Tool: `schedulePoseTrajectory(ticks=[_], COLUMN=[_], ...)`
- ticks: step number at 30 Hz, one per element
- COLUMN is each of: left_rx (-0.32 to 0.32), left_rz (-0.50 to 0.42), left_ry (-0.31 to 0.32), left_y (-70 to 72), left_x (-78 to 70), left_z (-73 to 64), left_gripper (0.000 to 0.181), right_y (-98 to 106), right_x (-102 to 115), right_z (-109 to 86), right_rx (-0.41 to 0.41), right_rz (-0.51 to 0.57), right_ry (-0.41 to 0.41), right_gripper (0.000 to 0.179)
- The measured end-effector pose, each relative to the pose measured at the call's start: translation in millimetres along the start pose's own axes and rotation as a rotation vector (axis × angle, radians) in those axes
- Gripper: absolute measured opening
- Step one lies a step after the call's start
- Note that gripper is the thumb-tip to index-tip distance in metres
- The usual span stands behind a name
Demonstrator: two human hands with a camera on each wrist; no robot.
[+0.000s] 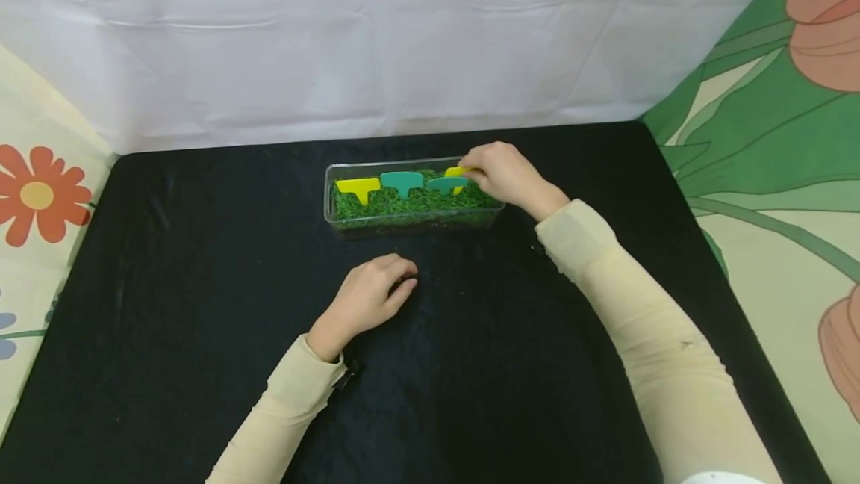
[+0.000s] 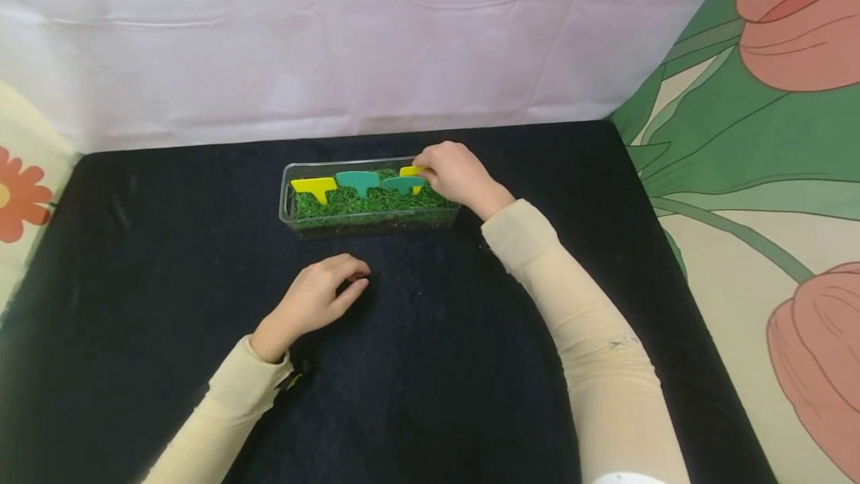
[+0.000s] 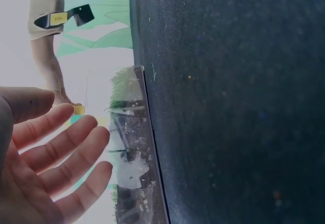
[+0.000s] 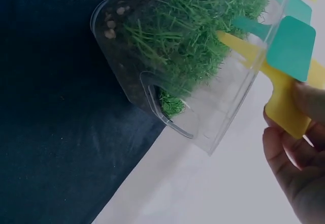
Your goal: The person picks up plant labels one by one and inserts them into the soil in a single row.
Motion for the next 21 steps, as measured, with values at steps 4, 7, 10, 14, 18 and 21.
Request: schedulePoseTrajectory(ticks=[4,7,10,14,18,21], left_rx=[0.002,0.004,0.005,0.005,0.001,0.001], left_rz=[0.003,-0.004,-0.010,-0.010,-0.013,-0.015], left_ry=[0.005,0.007,0.006,0.011,0.007,0.002], left_y=[-0.1,-0.2,-0.1,-0.1,-0.6,-0.9], left_x=[-0.5,-1.8,-3.0,-2.4,-2.1,-2.6], left_z=[0.4,0.1,-0.1,0.5,2.1,3.3], left_gripper=[0.011,0.011,0.011,0.011,0.011,0.011], right_y=[-4,-10,-13,-12,-13,-14], right_x=[0,-1,-2,-1,1,0], right_z=[0.2,-0.6,-0.6,3.1,7.2,7.6], right_rx=[0.006,0.026,0.028,0.030,0.059,0.073], right_rz=[-0.003,-0.009,-0.016,-0.028,-0.051,-0.069], right_ry=[-0.003,0.007,0.009,0.007,0.014,0.012], right_gripper=[0.016,0.018,0.020,0.021,0.022,0.022])
Point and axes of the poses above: each hand's wrist, its own z-axis towards the middle knuckle, its own y-axis out of the back of the hand, x = y × z, the point moved 9 cm from there along z, towards the middle knuckle, and after that the axes turned 14 degrees about -y, right-handed, at the moved point
